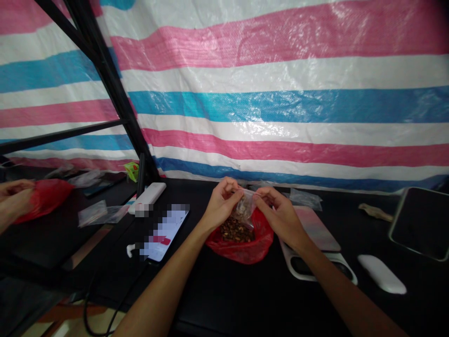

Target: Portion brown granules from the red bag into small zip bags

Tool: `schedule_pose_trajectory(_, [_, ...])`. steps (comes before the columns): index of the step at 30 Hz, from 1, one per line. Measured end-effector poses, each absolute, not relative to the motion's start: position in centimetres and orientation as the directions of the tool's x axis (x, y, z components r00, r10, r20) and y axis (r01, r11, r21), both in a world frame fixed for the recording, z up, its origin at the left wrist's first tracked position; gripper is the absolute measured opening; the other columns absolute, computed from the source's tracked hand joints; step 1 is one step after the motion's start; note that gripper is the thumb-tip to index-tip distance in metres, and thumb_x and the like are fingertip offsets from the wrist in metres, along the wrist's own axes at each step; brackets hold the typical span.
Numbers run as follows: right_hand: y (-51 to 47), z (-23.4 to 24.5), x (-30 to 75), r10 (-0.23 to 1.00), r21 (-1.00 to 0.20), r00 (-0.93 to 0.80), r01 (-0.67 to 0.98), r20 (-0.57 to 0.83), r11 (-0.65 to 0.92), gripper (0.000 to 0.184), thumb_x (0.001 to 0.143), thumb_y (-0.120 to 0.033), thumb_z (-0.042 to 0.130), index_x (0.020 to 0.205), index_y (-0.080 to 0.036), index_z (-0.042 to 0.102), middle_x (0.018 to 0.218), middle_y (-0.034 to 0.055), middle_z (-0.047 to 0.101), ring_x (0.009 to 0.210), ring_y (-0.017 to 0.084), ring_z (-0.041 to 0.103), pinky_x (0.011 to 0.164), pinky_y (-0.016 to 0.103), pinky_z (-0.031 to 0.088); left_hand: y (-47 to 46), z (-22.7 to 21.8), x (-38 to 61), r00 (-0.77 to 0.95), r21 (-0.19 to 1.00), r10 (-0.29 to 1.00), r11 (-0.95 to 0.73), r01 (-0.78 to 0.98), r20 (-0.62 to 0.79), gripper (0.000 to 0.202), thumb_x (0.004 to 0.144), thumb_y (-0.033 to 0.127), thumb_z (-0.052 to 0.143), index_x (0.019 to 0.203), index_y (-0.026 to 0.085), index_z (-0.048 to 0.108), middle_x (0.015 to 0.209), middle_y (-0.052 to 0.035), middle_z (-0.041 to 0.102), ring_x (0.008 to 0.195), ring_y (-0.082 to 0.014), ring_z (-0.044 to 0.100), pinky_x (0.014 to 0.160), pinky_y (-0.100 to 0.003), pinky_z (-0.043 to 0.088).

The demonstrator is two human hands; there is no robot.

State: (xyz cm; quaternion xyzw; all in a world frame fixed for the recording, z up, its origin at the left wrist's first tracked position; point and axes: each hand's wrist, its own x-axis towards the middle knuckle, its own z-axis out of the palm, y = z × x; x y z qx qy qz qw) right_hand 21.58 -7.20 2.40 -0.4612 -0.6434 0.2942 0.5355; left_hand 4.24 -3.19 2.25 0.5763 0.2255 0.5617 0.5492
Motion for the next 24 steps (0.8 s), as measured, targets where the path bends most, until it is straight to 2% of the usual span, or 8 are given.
schedule_pose_trajectory(3, [-7.2, 2.6, 21.7, 0.921, -0.890, 0.007, 0.259, 0.390, 0.375, 0.023, 0.092, -0.044, 0.066, 0.089, -0.021, 0.066, 0.083, 0.0015, 0.067, 0.076, 0.018, 0.060, 0.073, 0.031, 0.049, -3.0, 2.0, 4.4, 0.247, 0.882, 0.881, -0.304, -0.360, 0.404, 0.033, 0.084, 0.041, 0.078, 0.095, 0.021, 0.054, 0.070, 0.0057, 0.058, 0.065, -0.0104, 0.053, 0.064, -0.022, 0.040])
schedule_pose_trajectory(7, [-7.0, 2.6, 21.8, 0.916, -0.889, 0.039, 0.262, 0.399, 0.376, 0.025, 0.093, -0.044, 0.063, 0.092, -0.020, 0.068, 0.085, 0.0024, 0.067, 0.077, 0.019, 0.059, 0.074, 0.032, 0.048, -2.6, 1.4, 4.7, 0.271, 0.900, 0.888, -0.273, -0.340, 0.371, 0.040, 0.083, 0.047, 0.079, 0.106, 0.021, 0.058, 0.082, 0.0020, 0.067, 0.074, -0.0127, 0.061, 0.071, -0.024, 0.046])
schedule_pose_trajectory(10, [-6.6, 2.3, 21.9, 0.911, -0.888, 0.056, 0.258, 0.408, 0.381, 0.025, 0.093, -0.044, 0.061, 0.091, -0.020, 0.067, 0.086, 0.0031, 0.068, 0.079, 0.020, 0.061, 0.075, 0.033, 0.049, -2.3, 1.0, 4.8, 0.311, 0.928, 0.892, -0.243, -0.281, 0.328, 0.037, 0.083, 0.049, 0.077, 0.099, 0.018, 0.064, 0.083, -0.0004, 0.069, 0.076, -0.0135, 0.063, 0.072, -0.025, 0.047])
schedule_pose_trajectory(14, [-6.2, 1.7, 21.9, 0.911, -0.882, 0.072, 0.291, 0.407, 0.371, 0.026, 0.091, -0.046, 0.062, 0.091, -0.020, 0.068, 0.088, 0.0048, 0.071, 0.081, 0.022, 0.064, 0.077, 0.035, 0.050, -2.4, 1.2, 4.7, 0.240, 0.934, 0.912, -0.282, -0.217, 0.331, 0.031, 0.084, 0.045, 0.077, 0.095, 0.017, 0.069, 0.084, -0.0021, 0.070, 0.075, -0.0139, 0.063, 0.070, -0.024, 0.048])
schedule_pose_trajectory(18, [-6.3, 1.7, 22.0, 0.925, -0.888, 0.073, 0.318, 0.373, 0.333, 0.026, 0.090, -0.046, 0.063, 0.091, -0.020, 0.069, 0.088, 0.0050, 0.072, 0.079, 0.022, 0.064, 0.074, 0.034, 0.050, -2.5, 1.5, 4.5, 0.205, 0.929, 0.916, -0.302, -0.213, 0.345, 0.029, 0.085, 0.043, 0.076, 0.092, 0.016, 0.070, 0.085, -0.0029, 0.071, 0.076, -0.0144, 0.064, 0.070, -0.024, 0.048])
schedule_pose_trajectory(24, [-6.6, 2.2, 21.9, 0.907, -0.862, 0.076, 0.354, 0.414, 0.363, 0.021, 0.089, -0.040, 0.062, 0.086, -0.021, 0.068, 0.084, 0.0037, 0.071, 0.076, 0.020, 0.062, 0.072, 0.033, 0.048, -2.4, 1.1, 4.7, 0.149, 0.915, 0.913, -0.348, -0.205, 0.381, 0.024, 0.086, 0.039, 0.074, 0.093, 0.016, 0.071, 0.085, -0.0028, 0.072, 0.077, -0.0153, 0.065, 0.074, -0.026, 0.050])
